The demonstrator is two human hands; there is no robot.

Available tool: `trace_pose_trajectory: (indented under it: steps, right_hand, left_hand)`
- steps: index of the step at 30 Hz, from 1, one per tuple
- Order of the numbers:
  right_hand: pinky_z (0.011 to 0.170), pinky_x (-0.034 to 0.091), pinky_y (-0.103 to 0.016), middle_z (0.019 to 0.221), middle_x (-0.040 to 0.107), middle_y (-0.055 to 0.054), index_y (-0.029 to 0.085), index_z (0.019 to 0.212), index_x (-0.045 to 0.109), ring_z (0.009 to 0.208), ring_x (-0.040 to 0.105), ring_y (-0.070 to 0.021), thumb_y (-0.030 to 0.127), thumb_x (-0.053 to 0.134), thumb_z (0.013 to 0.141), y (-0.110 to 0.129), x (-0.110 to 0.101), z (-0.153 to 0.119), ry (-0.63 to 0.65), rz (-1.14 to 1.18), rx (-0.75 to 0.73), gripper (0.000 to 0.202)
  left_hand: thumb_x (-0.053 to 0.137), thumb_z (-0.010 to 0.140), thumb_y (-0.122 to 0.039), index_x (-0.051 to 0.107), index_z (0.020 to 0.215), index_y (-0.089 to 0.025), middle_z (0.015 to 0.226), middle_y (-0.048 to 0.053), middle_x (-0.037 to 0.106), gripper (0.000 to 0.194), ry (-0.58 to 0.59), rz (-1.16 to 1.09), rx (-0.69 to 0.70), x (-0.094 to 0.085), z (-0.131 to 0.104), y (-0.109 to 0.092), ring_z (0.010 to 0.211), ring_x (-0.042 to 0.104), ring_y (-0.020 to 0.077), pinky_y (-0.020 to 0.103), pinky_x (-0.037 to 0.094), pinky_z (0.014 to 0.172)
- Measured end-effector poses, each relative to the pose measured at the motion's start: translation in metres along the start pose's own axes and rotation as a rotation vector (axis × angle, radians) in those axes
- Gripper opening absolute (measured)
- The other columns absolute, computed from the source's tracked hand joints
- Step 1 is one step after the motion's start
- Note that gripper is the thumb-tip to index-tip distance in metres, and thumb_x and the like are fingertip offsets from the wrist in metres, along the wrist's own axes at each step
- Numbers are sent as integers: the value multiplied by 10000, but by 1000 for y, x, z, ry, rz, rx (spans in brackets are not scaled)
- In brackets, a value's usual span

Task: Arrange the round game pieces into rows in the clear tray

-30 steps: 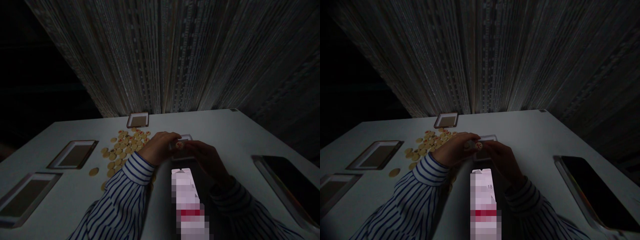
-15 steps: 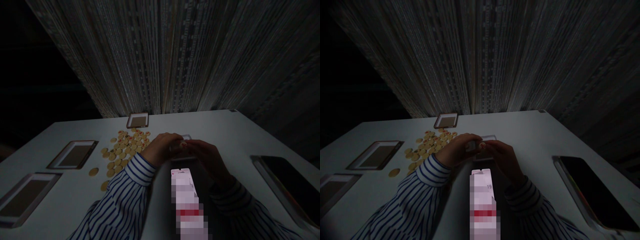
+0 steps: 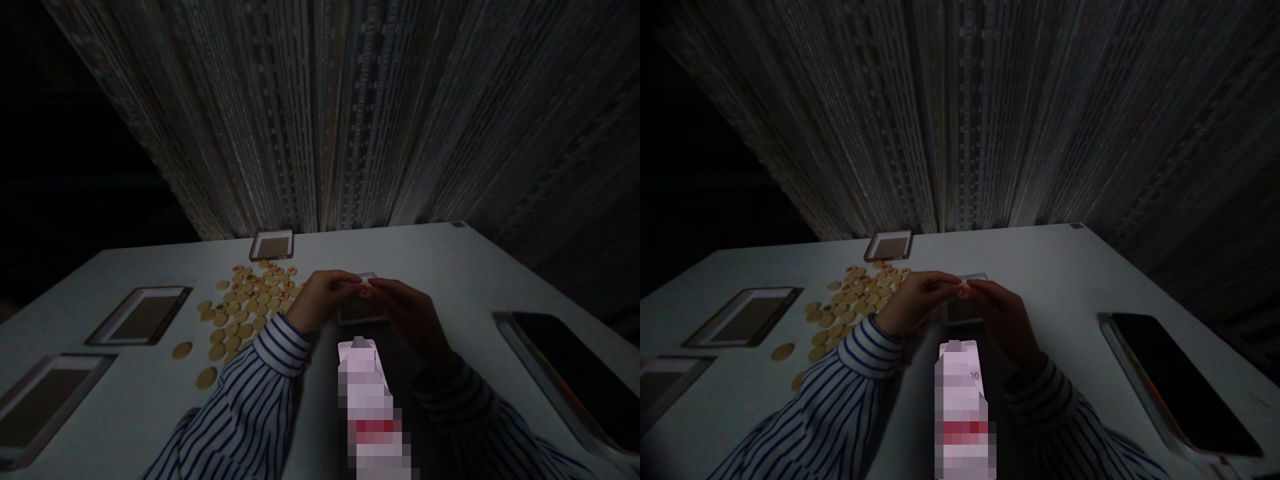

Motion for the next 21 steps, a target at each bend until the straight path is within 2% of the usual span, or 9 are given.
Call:
trace_pose_trajectory:
  steps: [5,10,15,21]
  right_hand:
    - [670,535,-296,925,702,-43,214,959,661,817,644,-167,322,586,785,11,6,-3,75,-152,-78,218]
    - [612,518,-290,942,688,-49,221,1005,630,752,627,-157,316,562,810,17,7,-4,101,-287,-158,227]
    - [712,517,-328,959,682,-58,215,1020,618,824,624,-166,294,550,827,25,9,-4,109,-376,-279,219]
    - [743,509,-338,959,679,-61,203,1057,604,848,617,-164,288,541,838,28,15,-5,151,-461,-399,243]
  left_hand:
    - [630,750,-212,705,855,-130,856,56,728,153,25,7,5,-1,-2,-9,808,660,160,268,511,760]
    - [594,784,-205,708,892,-155,896,33,730,165,49,12,-7,2,-3,-12,865,661,169,293,517,813]
    - [560,814,-219,703,939,-180,952,25,720,194,101,-6,42,8,-3,-10,901,655,163,300,508,850]
    - [568,803,-237,706,917,-155,917,44,726,196,70,52,47,5,-1,-5,874,660,174,293,514,813]
Point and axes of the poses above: each hand's wrist, its own z-axis towards the middle knuckle, its own x-axis out of the palm, y = z × x, the point moved 10 cm from there along z, towards the middle knuckle
